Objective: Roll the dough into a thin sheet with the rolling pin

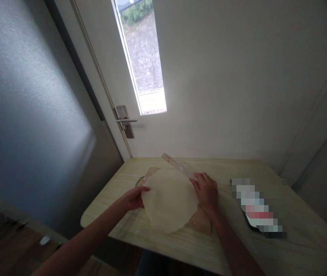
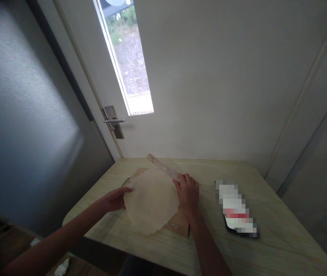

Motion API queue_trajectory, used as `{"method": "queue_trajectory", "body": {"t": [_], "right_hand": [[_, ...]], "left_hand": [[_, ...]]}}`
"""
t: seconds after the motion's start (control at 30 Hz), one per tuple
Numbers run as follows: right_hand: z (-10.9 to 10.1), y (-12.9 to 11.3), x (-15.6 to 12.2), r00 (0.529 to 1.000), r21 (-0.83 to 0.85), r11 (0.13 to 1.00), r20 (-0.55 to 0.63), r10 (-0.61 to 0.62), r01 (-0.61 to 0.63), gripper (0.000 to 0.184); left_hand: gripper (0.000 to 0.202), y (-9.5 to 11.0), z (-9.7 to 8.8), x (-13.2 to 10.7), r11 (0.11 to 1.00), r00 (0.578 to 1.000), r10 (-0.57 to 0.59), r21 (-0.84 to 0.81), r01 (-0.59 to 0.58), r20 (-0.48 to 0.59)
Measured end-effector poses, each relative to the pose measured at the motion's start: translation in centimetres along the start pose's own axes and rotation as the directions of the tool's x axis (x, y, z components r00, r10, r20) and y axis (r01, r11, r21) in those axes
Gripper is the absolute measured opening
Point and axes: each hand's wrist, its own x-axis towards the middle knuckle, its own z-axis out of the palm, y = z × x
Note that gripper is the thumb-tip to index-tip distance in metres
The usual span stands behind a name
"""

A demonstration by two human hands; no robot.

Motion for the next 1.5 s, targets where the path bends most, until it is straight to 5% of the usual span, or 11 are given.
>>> {"method": "queue_trajectory", "body": {"t": [0.37, 0.67, 1.13, 1.33, 1.5], "right_hand": [[0.2, 0.1, -0.1, 0.999, 0.013, 1.0, -0.04, 0.002, -0.001, 0.03], [-0.2, 0.0, -0.2, 1.0, 0.006, 1.0, -0.022, 0.003, -0.003, 0.029], [-0.2, 0.2, -0.3, 1.0, 0.027, 1.0, -0.015, 0.012, -0.012, 0.026], [-0.3, 0.2, -0.4, 0.998, 0.021, 0.999, -0.042, 0.05, -0.049, 0.028], [-0.4, 0.2, -0.4, 0.996, 0.029, 0.996, -0.036, 0.08, -0.079, 0.027]], "left_hand": [[0.043, -3.2, 1.7, -0.1, 0.978, 0.976, 0.181, -0.077, -0.192, -0.124], [0.032, -5.7, 1.4, -2.2, 0.996, 0.98, 0.019, -0.079, -0.035, -0.196], [0.017, -4.5, -0.2, -1.5, 0.974, 0.938, 0.222, 0.107, -0.201, -0.268], [0.02, -4.3, -0.8, -1.6, 0.964, 0.919, 0.25, 0.168, -0.207, -0.304], [0.016, -3.6, -0.9, -2.0, 0.982, 0.948, 0.18, 0.11, -0.157, -0.261]]}}
